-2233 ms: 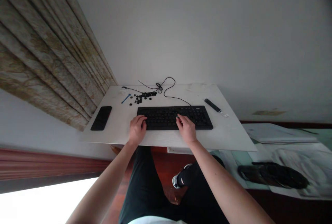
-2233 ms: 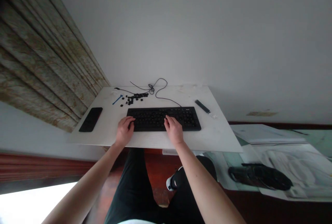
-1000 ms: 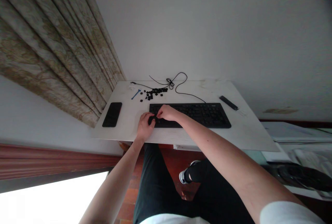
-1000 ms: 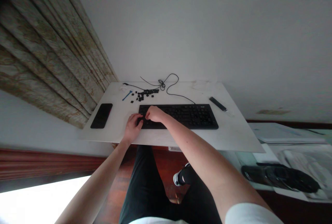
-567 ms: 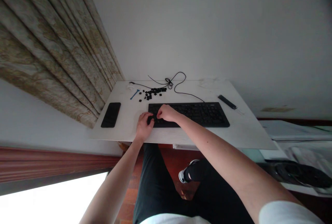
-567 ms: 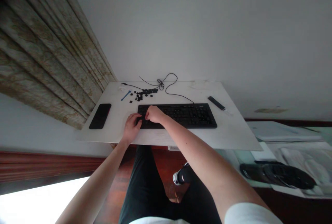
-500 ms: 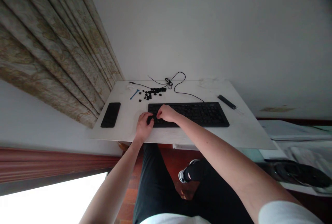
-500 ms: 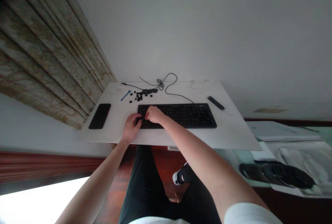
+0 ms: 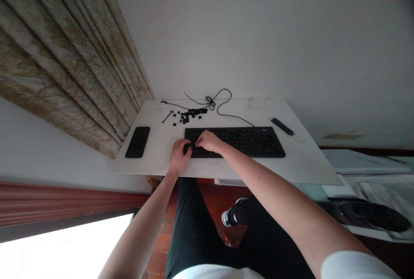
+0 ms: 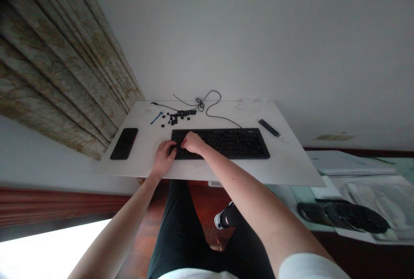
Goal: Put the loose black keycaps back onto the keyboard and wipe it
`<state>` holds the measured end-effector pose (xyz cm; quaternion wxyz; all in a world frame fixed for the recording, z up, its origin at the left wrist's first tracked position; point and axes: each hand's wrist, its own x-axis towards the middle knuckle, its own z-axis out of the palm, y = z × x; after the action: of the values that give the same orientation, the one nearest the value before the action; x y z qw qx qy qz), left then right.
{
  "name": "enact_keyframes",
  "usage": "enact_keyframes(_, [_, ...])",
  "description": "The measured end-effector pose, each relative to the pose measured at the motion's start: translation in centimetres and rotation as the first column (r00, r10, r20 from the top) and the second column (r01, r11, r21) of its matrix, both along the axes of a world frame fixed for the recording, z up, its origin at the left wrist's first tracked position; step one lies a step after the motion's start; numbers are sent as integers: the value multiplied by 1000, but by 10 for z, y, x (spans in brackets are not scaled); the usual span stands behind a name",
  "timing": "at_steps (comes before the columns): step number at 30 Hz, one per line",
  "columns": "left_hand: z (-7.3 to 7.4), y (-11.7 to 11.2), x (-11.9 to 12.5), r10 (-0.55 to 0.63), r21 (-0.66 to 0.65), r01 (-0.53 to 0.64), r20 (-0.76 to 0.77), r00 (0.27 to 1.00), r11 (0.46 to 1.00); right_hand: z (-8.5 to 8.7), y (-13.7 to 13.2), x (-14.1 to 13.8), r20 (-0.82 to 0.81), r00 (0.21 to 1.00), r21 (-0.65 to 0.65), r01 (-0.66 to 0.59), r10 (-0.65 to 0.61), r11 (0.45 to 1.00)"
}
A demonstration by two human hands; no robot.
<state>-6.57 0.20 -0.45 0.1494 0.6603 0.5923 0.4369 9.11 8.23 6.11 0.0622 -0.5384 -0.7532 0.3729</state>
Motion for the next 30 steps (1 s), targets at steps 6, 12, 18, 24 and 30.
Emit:
enact_keyframes(6, [-1,0,0,4,9,-4,7,1000,1000,2,0,-1,26,1000,27,-16,16,999])
enact_keyframes(12, [-1,1,0,5,6,-5,1,1000,1000,0,1,0,34,999,27,-23,22,999])
enact_keyframes(18, [-3,1,0,14,0,-14,-2,1000,1000,-1,0,-1,58,998,30,-18,16,999])
enact_keyframes(24, [-2,1,0,9,2,-9,-4,1000,1000,-4,0,-2,16,1000,22,10,-10,1000])
enact_keyframes(30, [-3,2,0,7,2,-7,5,1000,1000,-5,-2,-3,32,999,31,3,-4,1000])
